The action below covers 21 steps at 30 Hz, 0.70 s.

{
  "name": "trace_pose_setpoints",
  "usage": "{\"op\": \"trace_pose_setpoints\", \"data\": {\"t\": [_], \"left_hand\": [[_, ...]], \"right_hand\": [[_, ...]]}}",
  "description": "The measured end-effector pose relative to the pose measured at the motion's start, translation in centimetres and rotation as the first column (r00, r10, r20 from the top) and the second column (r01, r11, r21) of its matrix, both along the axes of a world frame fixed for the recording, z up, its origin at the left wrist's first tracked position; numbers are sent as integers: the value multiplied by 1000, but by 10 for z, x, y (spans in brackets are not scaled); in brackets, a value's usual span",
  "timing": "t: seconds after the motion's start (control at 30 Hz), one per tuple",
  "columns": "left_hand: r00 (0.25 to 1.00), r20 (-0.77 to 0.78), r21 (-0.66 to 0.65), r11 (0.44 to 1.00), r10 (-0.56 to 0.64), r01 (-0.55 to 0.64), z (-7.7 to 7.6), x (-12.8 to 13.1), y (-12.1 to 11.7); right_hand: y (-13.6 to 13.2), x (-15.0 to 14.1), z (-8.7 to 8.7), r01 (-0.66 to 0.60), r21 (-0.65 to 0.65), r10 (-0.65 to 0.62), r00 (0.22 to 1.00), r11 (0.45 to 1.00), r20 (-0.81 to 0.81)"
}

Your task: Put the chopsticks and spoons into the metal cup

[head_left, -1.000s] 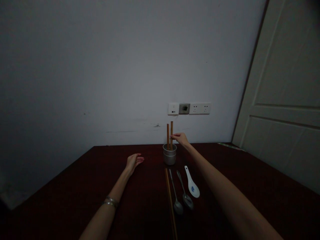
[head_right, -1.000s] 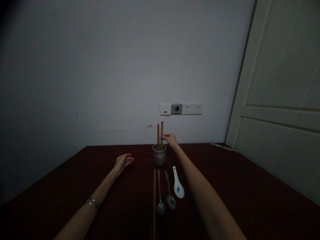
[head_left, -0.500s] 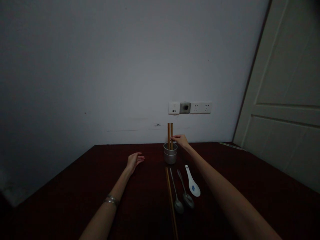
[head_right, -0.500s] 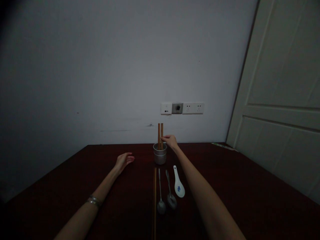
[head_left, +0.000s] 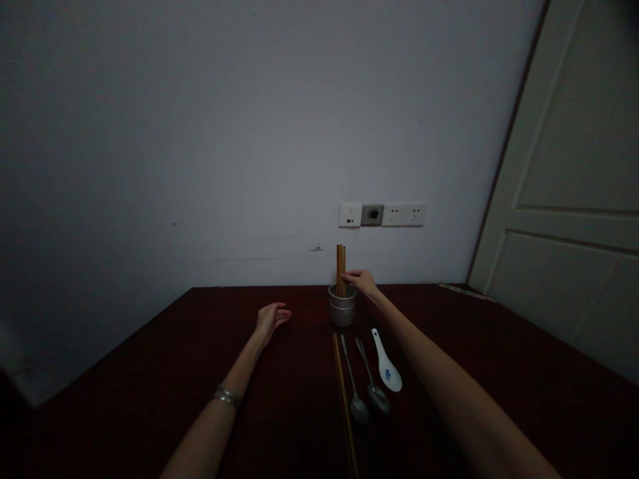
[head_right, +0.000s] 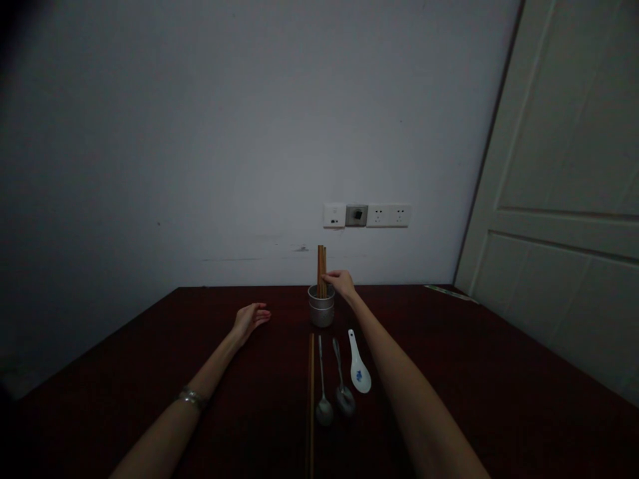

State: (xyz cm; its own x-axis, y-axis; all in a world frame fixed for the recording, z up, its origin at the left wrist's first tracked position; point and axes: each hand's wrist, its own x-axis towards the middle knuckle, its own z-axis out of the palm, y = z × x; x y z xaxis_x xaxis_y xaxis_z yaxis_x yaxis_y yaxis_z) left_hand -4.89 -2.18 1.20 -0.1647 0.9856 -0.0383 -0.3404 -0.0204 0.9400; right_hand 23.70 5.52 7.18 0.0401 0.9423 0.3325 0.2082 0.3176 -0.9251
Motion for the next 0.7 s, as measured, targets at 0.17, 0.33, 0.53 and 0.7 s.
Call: {"op": "trace_pose_setpoints", "data": {"t": [0.17, 0.33, 0.53, 0.7], "left_hand": [[1000, -6, -9, 1000, 6, -6, -1, 0, 2], [1000, -6, -7, 1000, 14, -14, -3, -1, 4], [1000, -12, 2, 1000, 13, -13, -2, 0, 1], [1000, -10, 12, 1000, -4, 4, -4, -1, 3]], "right_hand": [[-1, 2, -3, 4, 16, -5, 1000, 1000, 27], [-2, 4, -6, 6, 21, -7, 999, 1000, 45], [-1, 4, -7, 4, 11, -4, 999, 1000, 34], [-5, 4, -7, -7, -3, 7, 1000, 1000, 17]]}}
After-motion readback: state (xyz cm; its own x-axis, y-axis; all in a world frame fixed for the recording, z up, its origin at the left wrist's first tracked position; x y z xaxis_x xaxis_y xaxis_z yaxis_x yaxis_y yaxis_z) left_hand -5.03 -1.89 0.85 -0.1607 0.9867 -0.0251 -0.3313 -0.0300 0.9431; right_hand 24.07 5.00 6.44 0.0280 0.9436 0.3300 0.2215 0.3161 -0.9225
